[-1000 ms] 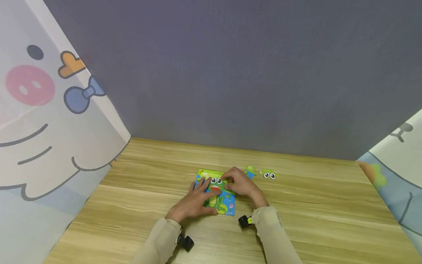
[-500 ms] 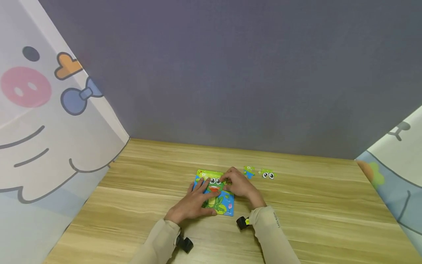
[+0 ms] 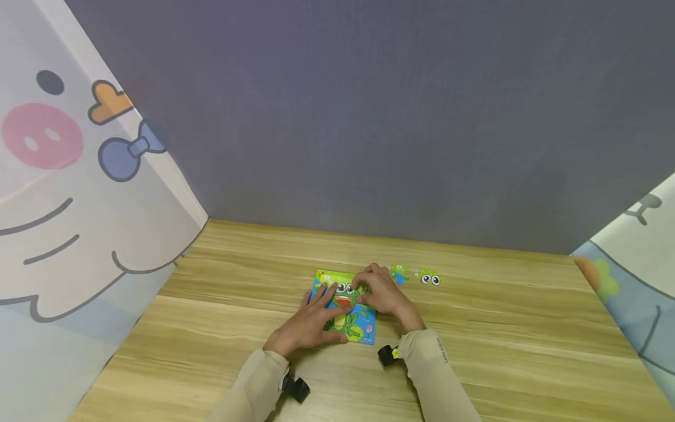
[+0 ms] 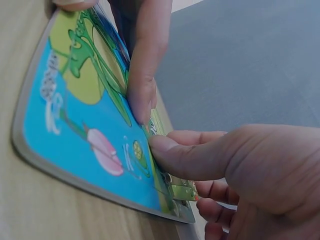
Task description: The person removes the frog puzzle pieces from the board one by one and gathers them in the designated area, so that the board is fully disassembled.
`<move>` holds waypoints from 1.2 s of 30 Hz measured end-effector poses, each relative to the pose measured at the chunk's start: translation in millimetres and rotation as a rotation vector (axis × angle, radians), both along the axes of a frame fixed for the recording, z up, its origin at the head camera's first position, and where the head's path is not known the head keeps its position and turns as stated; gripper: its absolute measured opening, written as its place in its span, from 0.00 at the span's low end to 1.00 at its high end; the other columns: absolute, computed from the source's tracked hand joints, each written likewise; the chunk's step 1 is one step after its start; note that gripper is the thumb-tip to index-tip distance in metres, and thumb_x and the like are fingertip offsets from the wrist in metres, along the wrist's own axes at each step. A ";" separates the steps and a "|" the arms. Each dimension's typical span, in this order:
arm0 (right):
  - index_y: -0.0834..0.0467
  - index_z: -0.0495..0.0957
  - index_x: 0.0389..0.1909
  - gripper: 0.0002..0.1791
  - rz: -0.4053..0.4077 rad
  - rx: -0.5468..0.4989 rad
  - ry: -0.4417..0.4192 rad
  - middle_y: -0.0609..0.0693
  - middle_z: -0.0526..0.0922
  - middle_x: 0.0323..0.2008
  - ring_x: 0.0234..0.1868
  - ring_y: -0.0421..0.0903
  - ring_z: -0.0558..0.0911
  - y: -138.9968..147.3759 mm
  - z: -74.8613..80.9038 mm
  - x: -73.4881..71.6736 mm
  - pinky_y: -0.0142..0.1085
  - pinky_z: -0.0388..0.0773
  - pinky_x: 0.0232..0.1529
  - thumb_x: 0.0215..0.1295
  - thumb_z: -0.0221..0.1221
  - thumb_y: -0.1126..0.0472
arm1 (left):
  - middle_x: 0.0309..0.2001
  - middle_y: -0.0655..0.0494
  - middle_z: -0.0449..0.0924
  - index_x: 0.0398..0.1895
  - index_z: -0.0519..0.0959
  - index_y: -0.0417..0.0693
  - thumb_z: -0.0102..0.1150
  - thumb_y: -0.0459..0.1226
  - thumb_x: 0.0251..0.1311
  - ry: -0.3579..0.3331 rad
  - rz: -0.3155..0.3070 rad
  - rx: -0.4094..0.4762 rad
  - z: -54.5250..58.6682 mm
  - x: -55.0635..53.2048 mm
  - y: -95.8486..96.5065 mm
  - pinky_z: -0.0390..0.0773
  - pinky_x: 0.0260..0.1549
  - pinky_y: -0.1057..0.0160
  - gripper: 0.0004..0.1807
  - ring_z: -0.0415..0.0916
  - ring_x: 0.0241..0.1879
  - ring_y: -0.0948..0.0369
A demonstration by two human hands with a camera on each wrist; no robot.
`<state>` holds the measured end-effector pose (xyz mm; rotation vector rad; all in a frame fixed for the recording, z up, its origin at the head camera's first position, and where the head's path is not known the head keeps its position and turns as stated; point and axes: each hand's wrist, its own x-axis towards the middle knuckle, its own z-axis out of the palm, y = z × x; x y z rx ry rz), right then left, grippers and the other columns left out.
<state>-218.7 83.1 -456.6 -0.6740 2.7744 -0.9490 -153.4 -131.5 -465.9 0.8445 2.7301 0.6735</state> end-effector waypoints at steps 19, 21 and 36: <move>0.60 0.84 0.52 0.14 0.062 -0.194 -0.005 0.55 0.83 0.45 0.44 0.46 0.79 20.0 9.9 -5.7 0.39 0.77 0.47 0.68 0.58 0.70 | 0.80 0.35 0.45 0.72 0.69 0.59 0.64 0.54 0.62 -0.010 0.003 0.005 0.7 0.9 -0.5 0.43 0.72 0.26 0.36 0.39 0.79 0.34; 0.60 0.83 0.52 0.14 0.080 -0.218 -0.017 0.56 0.84 0.48 0.47 0.49 0.80 22.7 10.0 -5.8 0.43 0.78 0.50 0.69 0.57 0.70 | 0.80 0.35 0.45 0.72 0.69 0.59 0.64 0.54 0.62 -0.012 0.004 0.008 1.2 1.4 -0.5 0.43 0.72 0.26 0.36 0.39 0.79 0.34; 0.60 0.85 0.44 0.08 -0.060 -0.292 -0.107 0.55 0.87 0.39 0.37 0.41 0.81 28.4 4.8 -9.9 0.36 0.80 0.42 0.68 0.61 0.68 | 0.80 0.36 0.44 0.73 0.69 0.58 0.63 0.56 0.62 -0.021 0.006 0.020 -0.4 0.4 -0.4 0.41 0.72 0.26 0.36 0.38 0.80 0.35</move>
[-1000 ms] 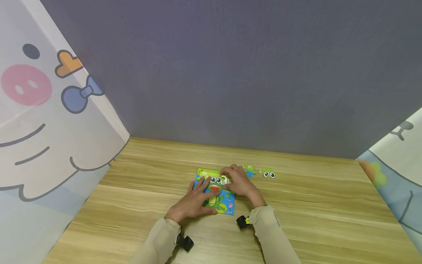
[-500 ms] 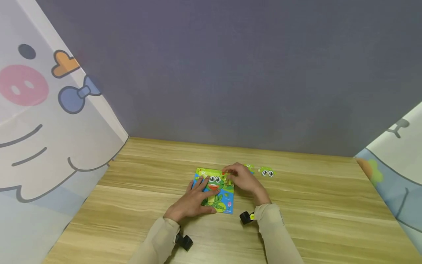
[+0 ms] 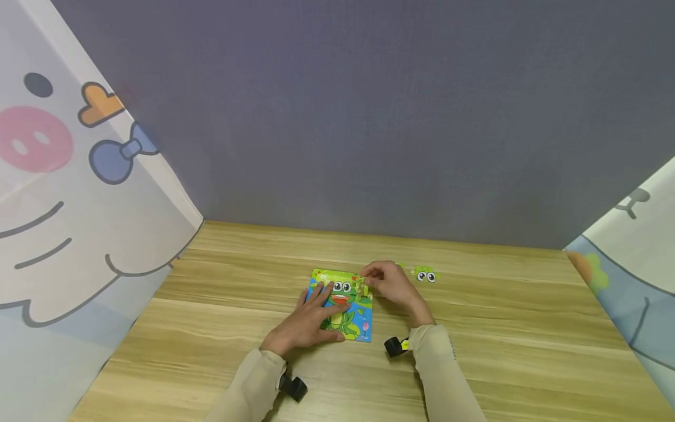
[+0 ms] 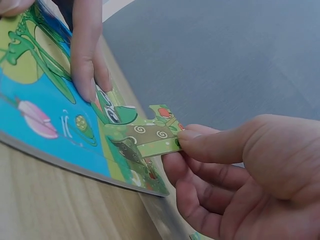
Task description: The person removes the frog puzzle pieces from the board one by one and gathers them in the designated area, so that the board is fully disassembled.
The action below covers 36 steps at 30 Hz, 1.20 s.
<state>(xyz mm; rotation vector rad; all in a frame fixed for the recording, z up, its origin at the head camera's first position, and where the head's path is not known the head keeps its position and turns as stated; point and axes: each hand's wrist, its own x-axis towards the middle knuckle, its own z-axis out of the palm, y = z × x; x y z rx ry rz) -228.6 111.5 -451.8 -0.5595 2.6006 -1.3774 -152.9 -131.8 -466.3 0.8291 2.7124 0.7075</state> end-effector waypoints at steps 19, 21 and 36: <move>0.67 0.85 0.46 0.10 -0.147 -0.084 0.096 0.65 0.87 0.44 0.35 0.43 0.85 46.2 10.5 -5.4 0.32 0.82 0.36 0.68 0.61 0.68 | 0.81 0.37 0.42 0.73 0.68 0.59 0.62 0.56 0.63 -0.010 -0.004 -0.002 1.5 1.0 0.6 0.39 0.73 0.27 0.36 0.37 0.80 0.35; 0.67 0.85 0.46 0.10 -0.173 -0.076 0.097 0.65 0.87 0.44 0.35 0.44 0.85 56.3 12.2 -6.6 0.33 0.82 0.35 0.68 0.61 0.68 | 0.81 0.37 0.42 0.74 0.68 0.59 0.62 0.56 0.63 -0.009 -0.002 -0.005 1.7 1.3 0.2 0.39 0.73 0.28 0.37 0.37 0.80 0.36; 0.67 0.83 0.51 0.13 -0.291 0.029 0.070 0.66 0.85 0.50 0.40 0.33 0.80 126.7 12.3 -7.6 0.25 0.78 0.39 0.72 0.57 0.65 | 0.81 0.37 0.43 0.73 0.69 0.59 0.63 0.56 0.62 -0.004 -0.003 -0.001 0.5 1.8 -0.6 0.39 0.72 0.27 0.36 0.38 0.80 0.36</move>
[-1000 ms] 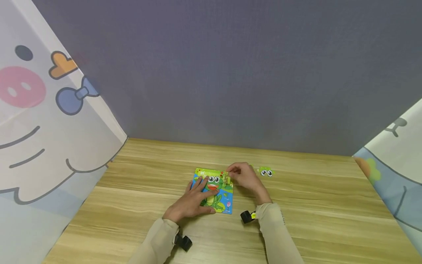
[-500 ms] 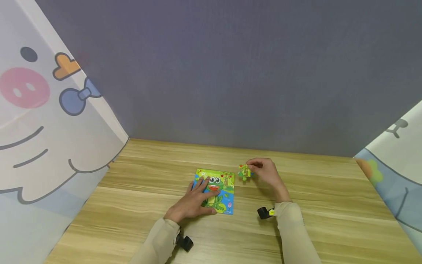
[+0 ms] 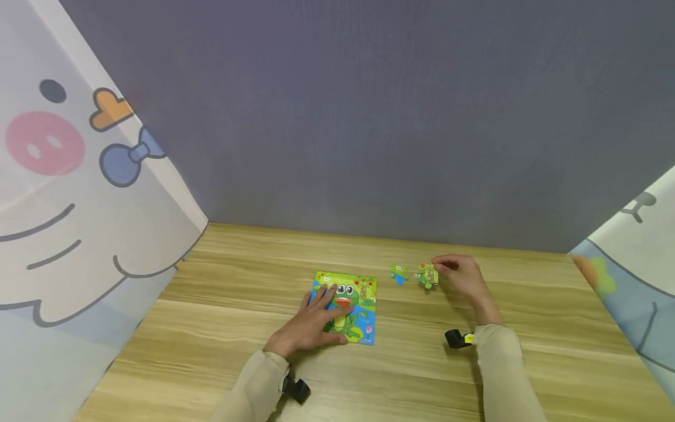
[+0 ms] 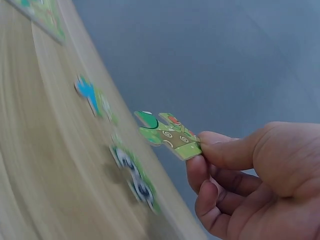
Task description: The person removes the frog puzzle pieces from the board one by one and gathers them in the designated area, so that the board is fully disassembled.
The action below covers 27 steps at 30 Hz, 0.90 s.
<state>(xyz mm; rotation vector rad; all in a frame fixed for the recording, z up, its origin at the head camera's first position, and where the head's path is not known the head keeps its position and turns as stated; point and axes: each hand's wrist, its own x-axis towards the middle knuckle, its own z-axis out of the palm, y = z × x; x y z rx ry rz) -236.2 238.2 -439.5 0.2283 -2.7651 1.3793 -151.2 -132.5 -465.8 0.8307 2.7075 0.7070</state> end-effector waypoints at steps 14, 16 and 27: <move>0.67 0.81 0.52 0.16 -0.055 0.115 -0.054 0.67 0.83 0.53 0.40 0.25 0.74 53.8 -6.0 0.2 0.23 0.75 0.39 0.75 0.55 0.61 | 0.81 0.37 0.44 0.73 0.69 0.59 0.63 0.55 0.62 0.010 0.002 -0.012 0.6 -0.1 1.0 0.41 0.72 0.27 0.36 0.39 0.80 0.36; 0.69 0.81 0.53 0.16 -0.049 0.107 -0.060 0.69 0.83 0.53 0.39 0.23 0.74 58.1 -7.1 0.7 0.24 0.76 0.38 0.75 0.55 0.62 | 0.81 0.37 0.44 0.73 0.69 0.59 0.63 0.55 0.62 0.010 0.003 -0.011 0.7 0.1 0.9 0.41 0.72 0.27 0.36 0.39 0.80 0.36; 0.70 0.81 0.51 0.15 -0.058 0.162 -0.077 0.66 0.86 0.45 0.32 0.27 0.76 67.7 -13.9 -1.0 0.27 0.76 0.35 0.73 0.56 0.64 | 0.81 0.38 0.43 0.73 0.68 0.60 0.62 0.56 0.63 0.008 0.002 -0.011 0.6 -0.3 1.0 0.40 0.73 0.27 0.36 0.38 0.80 0.36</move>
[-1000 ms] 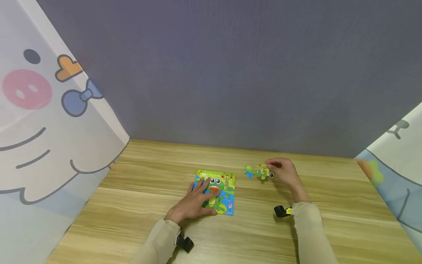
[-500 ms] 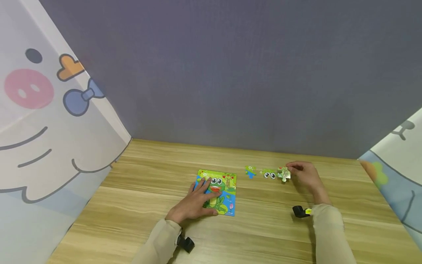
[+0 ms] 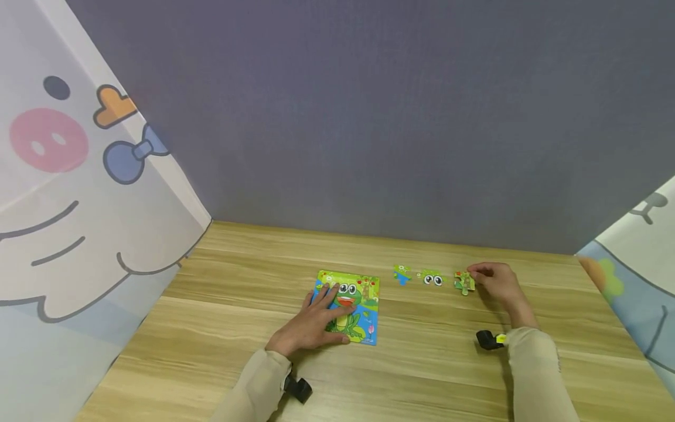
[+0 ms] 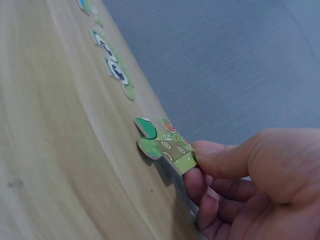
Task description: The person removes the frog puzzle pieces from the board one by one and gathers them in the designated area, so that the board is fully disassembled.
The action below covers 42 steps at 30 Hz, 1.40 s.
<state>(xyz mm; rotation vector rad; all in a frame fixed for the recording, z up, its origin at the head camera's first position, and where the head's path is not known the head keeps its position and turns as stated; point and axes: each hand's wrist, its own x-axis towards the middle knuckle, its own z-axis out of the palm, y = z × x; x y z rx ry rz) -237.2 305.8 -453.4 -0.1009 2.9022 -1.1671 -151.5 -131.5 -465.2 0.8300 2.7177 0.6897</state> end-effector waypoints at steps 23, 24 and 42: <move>0.68 0.84 0.43 0.10 -0.012 0.158 0.078 0.68 0.86 0.42 0.45 0.65 0.83 -9.5 3.6 -3.2 0.52 0.79 0.44 0.69 0.56 0.67 | 0.81 0.38 0.42 0.73 0.68 0.60 0.63 0.56 0.62 0.009 -0.004 -0.001 0.3 -0.6 0.5 0.41 0.73 0.28 0.36 0.37 0.80 0.36; 0.68 0.84 0.43 0.11 -0.013 0.159 0.077 0.68 0.86 0.42 0.45 0.65 0.83 -9.9 4.2 -3.1 0.53 0.79 0.44 0.69 0.56 0.67 | 0.81 0.38 0.42 0.73 0.68 0.60 0.63 0.56 0.62 0.010 -0.003 -0.001 0.2 -0.5 0.5 0.41 0.73 0.28 0.36 0.37 0.80 0.36; 0.69 0.83 0.44 0.13 -0.024 0.173 0.076 0.70 0.85 0.44 0.46 0.67 0.83 -12.4 5.2 -0.4 0.56 0.79 0.45 0.71 0.55 0.64 | 0.81 0.38 0.43 0.74 0.68 0.60 0.62 0.56 0.62 0.007 0.001 -0.005 0.8 1.5 0.2 0.40 0.73 0.28 0.36 0.38 0.80 0.36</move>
